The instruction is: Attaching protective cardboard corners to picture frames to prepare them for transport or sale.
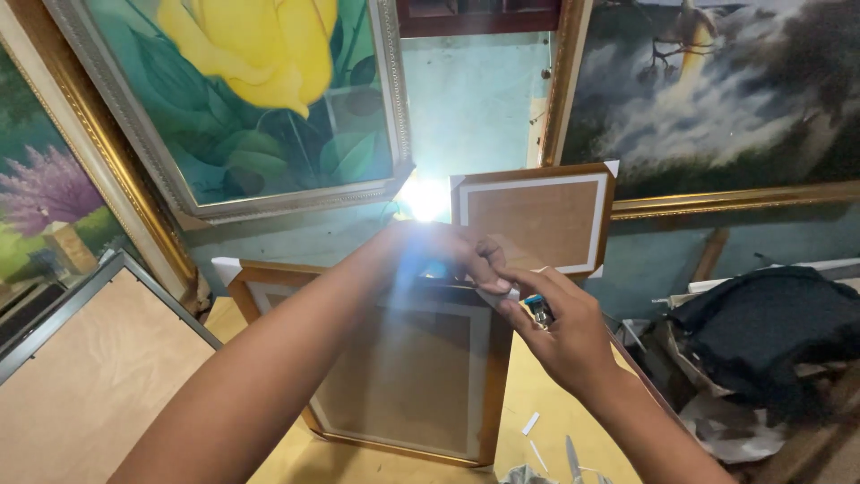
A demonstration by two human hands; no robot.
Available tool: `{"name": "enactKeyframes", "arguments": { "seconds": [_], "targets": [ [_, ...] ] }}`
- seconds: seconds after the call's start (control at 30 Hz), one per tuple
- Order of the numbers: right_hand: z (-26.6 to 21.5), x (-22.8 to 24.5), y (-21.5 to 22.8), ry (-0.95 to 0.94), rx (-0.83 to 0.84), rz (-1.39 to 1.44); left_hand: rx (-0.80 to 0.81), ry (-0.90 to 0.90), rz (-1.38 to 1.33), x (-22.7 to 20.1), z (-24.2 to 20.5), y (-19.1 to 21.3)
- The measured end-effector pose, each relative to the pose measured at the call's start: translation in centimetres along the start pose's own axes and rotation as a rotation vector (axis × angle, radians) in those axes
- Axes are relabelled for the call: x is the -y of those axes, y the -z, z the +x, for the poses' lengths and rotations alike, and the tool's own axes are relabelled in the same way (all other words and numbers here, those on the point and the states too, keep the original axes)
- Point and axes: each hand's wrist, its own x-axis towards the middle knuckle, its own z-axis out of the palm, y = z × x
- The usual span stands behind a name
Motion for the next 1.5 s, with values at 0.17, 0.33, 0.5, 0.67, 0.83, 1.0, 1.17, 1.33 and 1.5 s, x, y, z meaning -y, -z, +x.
{"name": "enactKeyframes", "arguments": {
  "seconds": [0.17,0.33,0.5,0.67,0.83,1.0,1.17,1.33,1.5],
  "targets": [
    [-0.3,0.5,0.2,-0.125,0.093,-0.075,0.048,-0.060,-0.025,0.1,-1.3,-0.1],
    [0.4,2.1,1.0,-0.320,0.230,-0.044,-0.081,-0.118,-0.004,0.3,-2.8,-1.0],
    [0.6,2.6,1.4,-0.379,0.272,0.095,-0.377,-0.221,0.142,-0.3,-6.8,-4.6],
    [0.0,1.3,1.3,-0.465,0.311,0.178,-0.947,-0.423,0.516,1.9,-7.2,-8.7],
    [-0.7,0.0,1.3,-0.532,0.352,0.377,-1.020,-0.516,0.575,2.3,-8.0,-9.9],
    [-2.0,-1.0,1.9,-0.530,0.416,0.530,-1.086,-0.574,0.637,2.0,-9.4,-11.8],
    [-2.9,2.4,3.3,-0.428,0.474,0.530,-1.156,-0.591,0.697,2.4,-10.5,-13.5],
    [-3.4,7.1,4.1,-0.196,0.442,0.072,-1.103,-0.564,0.679,1.3,-13.3,-15.0],
    [-4.9,8.1,4.3,0.038,0.462,-0.058,-1.117,-0.583,0.719,1.7,-15.3,-17.0]
  ]
}}
